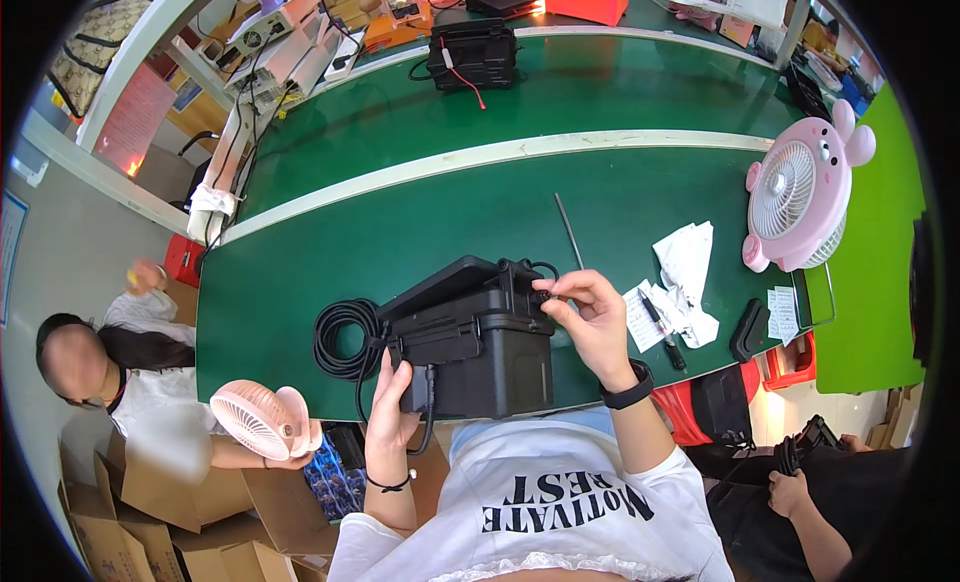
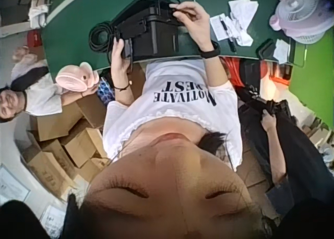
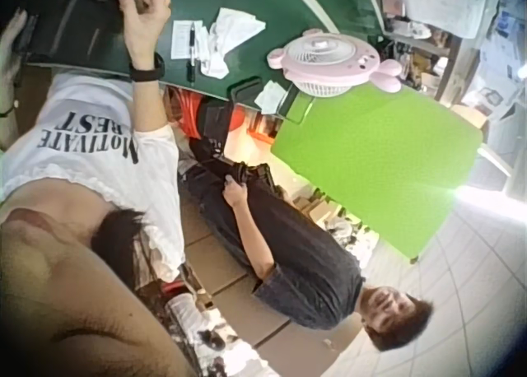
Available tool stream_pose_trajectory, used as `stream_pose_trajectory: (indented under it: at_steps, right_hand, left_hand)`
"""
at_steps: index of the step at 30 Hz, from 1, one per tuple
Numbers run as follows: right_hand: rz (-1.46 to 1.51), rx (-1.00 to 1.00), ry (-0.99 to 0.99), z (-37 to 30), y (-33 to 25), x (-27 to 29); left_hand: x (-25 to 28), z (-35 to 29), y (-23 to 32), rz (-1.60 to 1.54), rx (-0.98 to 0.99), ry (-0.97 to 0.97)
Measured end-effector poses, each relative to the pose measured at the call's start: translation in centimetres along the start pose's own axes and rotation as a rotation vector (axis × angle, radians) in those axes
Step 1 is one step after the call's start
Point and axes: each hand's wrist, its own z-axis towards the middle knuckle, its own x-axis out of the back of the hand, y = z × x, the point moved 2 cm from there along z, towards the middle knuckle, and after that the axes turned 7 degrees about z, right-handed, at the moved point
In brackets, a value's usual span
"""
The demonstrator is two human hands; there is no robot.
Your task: Assembling a black electronic component using a screwdriver, inserting cables, and documenting the process on a label.
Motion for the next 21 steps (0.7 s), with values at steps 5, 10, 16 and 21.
stream_pose_trajectory:
  at_steps: [5,10,16,21]
  right_hand:
    - [0.018,-0.054,-0.007,-0.5,0.5,0.5]
    - [0.052,-0.025,0.031,-1.2,0.9,0.8]
    - [0.066,0.077,0.121,-2.6,2.0,0.6]
    - [0.095,0.055,0.185,-3.5,2.3,0.4]
  left_hand:
    - [-0.4,-0.6,0.3,0.03,-0.042,-0.009]
    - [-1.2,-1.1,0.9,0.066,-0.126,-0.034]
    - [-1.0,-2.2,0.7,0.212,-0.241,0.045]
    - [-0.9,-2.9,0.6,0.251,-0.296,0.093]
